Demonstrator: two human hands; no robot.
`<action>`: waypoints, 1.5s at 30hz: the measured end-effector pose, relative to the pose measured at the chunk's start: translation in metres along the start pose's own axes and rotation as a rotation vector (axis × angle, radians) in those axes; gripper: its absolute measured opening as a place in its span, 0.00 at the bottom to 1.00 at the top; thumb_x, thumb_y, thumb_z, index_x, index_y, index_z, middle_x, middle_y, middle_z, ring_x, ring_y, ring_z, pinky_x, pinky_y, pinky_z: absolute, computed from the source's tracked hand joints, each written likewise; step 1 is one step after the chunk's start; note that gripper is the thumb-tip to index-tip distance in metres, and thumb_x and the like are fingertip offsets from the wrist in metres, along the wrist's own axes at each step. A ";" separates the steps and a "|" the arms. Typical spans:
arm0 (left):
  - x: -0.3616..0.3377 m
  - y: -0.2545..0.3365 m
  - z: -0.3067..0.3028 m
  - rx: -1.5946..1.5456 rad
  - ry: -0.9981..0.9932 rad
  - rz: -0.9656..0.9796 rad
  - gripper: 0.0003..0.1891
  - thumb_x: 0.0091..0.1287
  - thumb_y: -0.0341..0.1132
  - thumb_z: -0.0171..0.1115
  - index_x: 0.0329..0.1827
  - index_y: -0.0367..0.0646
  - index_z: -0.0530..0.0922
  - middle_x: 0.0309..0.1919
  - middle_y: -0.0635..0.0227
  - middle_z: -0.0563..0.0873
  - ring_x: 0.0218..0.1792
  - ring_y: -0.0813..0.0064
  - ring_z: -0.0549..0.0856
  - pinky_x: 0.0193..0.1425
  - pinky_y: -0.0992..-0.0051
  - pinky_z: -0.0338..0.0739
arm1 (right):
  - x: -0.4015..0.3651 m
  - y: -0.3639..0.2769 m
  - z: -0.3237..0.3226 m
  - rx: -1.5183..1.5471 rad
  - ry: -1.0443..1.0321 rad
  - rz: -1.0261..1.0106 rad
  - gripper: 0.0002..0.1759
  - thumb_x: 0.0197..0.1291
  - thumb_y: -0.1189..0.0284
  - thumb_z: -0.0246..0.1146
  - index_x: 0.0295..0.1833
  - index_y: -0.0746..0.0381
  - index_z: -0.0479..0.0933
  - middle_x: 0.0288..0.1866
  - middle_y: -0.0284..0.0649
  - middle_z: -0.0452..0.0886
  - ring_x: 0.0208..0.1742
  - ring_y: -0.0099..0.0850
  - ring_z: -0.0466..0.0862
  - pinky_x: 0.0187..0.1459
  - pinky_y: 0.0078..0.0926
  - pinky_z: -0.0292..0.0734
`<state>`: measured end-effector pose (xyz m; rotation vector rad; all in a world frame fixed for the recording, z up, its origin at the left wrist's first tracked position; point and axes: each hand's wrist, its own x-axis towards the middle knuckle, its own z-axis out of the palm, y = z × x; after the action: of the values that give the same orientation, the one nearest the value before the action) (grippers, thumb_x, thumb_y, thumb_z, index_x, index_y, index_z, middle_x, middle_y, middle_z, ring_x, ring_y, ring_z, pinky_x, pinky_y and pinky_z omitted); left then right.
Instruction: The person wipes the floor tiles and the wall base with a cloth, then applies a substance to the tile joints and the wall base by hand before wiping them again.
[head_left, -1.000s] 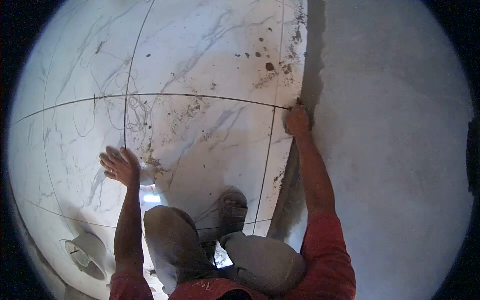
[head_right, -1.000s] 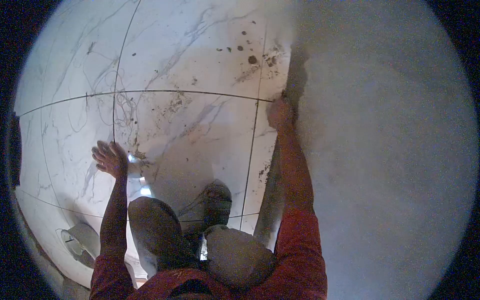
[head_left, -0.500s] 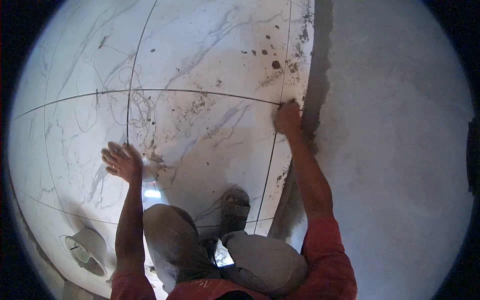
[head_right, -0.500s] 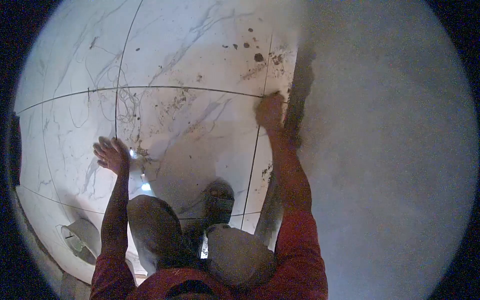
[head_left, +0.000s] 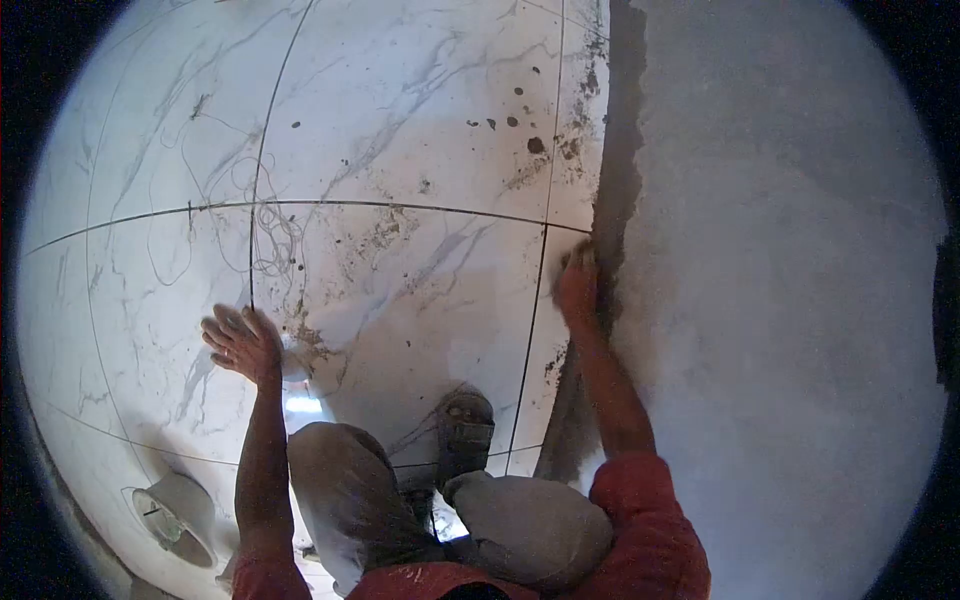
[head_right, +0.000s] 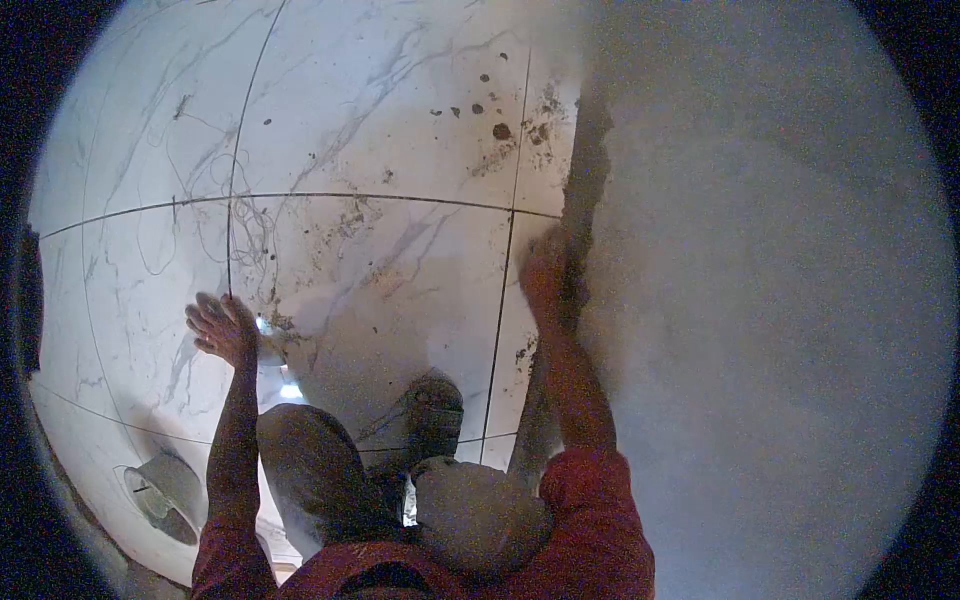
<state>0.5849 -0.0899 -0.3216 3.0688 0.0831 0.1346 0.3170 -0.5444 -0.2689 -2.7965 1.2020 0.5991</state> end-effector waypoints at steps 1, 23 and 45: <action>-0.001 -0.001 -0.001 0.013 -0.004 0.007 0.36 0.66 0.61 0.38 0.70 0.47 0.55 0.70 0.51 0.52 0.71 0.51 0.48 0.67 0.42 0.42 | 0.025 0.012 0.001 0.228 0.084 0.001 0.37 0.52 0.74 0.55 0.67 0.77 0.51 0.62 0.64 0.62 0.58 0.55 0.68 0.63 0.45 0.60; -0.001 -0.011 0.011 -0.056 0.069 0.047 0.37 0.65 0.64 0.37 0.69 0.47 0.56 0.69 0.50 0.54 0.71 0.51 0.49 0.67 0.43 0.43 | -0.047 0.003 0.031 -0.015 0.188 -0.015 0.32 0.58 0.69 0.55 0.64 0.76 0.56 0.60 0.64 0.64 0.62 0.56 0.65 0.61 0.43 0.62; -0.001 -0.011 0.013 -0.039 0.076 0.060 0.37 0.65 0.64 0.37 0.68 0.45 0.58 0.69 0.50 0.54 0.71 0.53 0.49 0.66 0.44 0.45 | -0.002 0.002 0.003 -0.294 0.306 -0.244 0.17 0.53 0.69 0.55 0.43 0.70 0.74 0.45 0.53 0.74 0.45 0.46 0.77 0.50 0.44 0.72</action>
<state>0.5842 -0.0800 -0.3355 3.0285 -0.0082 0.2538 0.3131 -0.5439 -0.2708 -3.3139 0.8400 0.3642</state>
